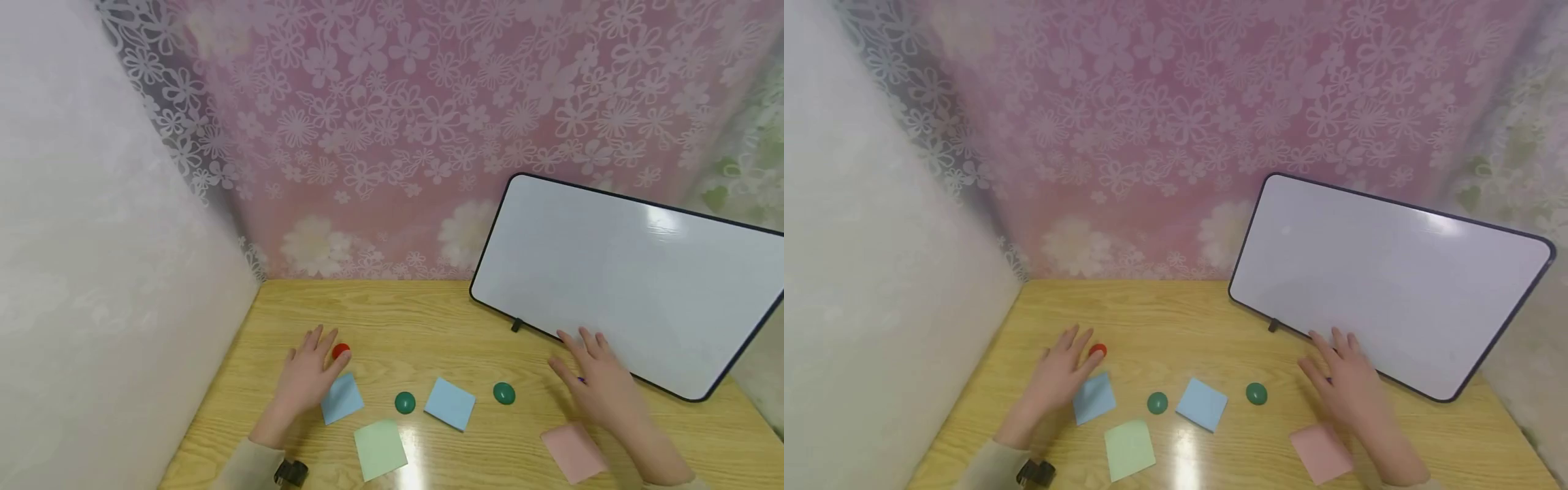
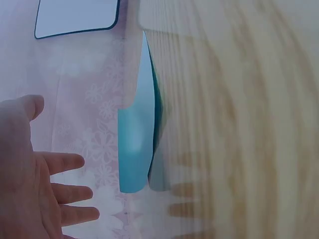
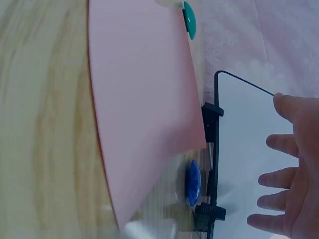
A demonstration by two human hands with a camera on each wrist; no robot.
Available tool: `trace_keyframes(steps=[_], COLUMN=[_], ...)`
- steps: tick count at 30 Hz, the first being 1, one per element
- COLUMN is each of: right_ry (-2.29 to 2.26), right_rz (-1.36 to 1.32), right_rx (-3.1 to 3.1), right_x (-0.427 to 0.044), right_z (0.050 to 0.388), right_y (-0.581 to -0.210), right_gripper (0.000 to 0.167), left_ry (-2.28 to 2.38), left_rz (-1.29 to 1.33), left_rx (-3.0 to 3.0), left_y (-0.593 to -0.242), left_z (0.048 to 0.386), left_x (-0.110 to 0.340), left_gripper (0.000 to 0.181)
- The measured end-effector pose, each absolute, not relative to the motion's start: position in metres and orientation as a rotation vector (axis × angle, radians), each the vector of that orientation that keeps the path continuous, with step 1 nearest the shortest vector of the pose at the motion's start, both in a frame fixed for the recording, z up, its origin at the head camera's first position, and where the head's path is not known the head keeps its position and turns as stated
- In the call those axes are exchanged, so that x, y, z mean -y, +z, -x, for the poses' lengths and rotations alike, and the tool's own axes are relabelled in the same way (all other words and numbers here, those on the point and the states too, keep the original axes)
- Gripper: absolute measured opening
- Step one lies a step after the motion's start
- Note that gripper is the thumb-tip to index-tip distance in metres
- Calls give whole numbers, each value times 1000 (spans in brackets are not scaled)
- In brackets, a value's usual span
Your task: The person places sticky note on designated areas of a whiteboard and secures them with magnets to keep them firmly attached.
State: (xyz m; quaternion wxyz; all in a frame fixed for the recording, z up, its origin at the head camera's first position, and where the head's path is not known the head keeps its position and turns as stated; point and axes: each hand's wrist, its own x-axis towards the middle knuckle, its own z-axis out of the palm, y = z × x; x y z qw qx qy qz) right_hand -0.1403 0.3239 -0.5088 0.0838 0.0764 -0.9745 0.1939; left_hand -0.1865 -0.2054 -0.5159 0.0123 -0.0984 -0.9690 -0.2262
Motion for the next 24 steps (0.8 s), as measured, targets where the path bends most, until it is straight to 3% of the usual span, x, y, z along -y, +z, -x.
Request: trace_keyframes(steps=[13,24], right_ry=[856,891], right_rz=[-164,196], right_rx=[2784,2372], right_x=[-350,-390], right_z=[137,136], right_y=[-493,-488], right_gripper=[56,39], left_ry=[-1274,-1557], left_rz=[200,187], left_rx=[2774,2546], left_y=[-513,-500], left_z=[185,187], left_x=[202,206], left_gripper=[57,49])
